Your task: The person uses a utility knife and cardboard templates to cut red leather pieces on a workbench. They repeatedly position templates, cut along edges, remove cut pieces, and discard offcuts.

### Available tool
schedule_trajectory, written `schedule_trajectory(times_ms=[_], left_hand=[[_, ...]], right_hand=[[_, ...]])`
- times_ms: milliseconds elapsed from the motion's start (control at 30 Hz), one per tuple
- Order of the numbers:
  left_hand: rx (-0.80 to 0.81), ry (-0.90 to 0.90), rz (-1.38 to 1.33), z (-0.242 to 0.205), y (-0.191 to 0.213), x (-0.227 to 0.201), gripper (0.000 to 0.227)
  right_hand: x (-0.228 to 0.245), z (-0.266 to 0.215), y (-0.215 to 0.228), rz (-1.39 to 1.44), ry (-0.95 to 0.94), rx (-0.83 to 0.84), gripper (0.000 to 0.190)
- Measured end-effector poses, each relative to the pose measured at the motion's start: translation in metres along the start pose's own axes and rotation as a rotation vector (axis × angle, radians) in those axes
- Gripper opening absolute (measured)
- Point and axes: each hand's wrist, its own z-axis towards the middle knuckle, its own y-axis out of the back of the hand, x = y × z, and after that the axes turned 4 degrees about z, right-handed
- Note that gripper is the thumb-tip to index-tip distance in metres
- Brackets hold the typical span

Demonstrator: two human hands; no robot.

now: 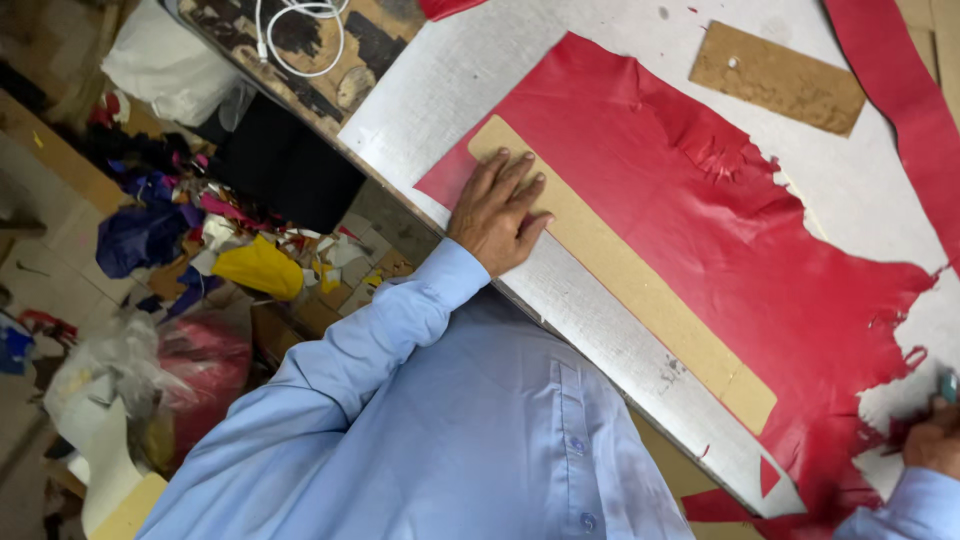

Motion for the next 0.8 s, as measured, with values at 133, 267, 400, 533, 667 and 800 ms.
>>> schedule_trajectory(times_ms=[133,267,400,533,667,800], left_hand=[[-0.022,0.021,-0.03,-0.006,-0.009,0.003,0.048],[-0.02,0.021,-0.024,-0.005,-0.011,0.004,0.047],[-0.032,0.052,-0.09,-0.007,-0.007,0.003,0.049],[-0.07,0.056,-0.152,-0.008,-0.006,0.007,0.051],[-0.069,0.073,-0.169,-0.007,-0.006,0.005,0.05],[-0.091,0.073,-0.161,-0.007,-0.003,0.005,0.049]], right_hand=[[0.09,-0.005,-0.021,0.348,0.053,-0.018,0.031],[0.206,-0.037,-0.062,0.52,0.219,0.28,0.032],[0.313,-0.086,-0.171,0.179,0.815,0.749,0.03],[0.383,-0.121,-0.254,0.072,1.664,0.964,0.05],[0.429,-0.126,-0.292,0.036,1.803,1.06,0.041],[0.444,-0.129,-0.307,0.022,1.876,1.08,0.033]])
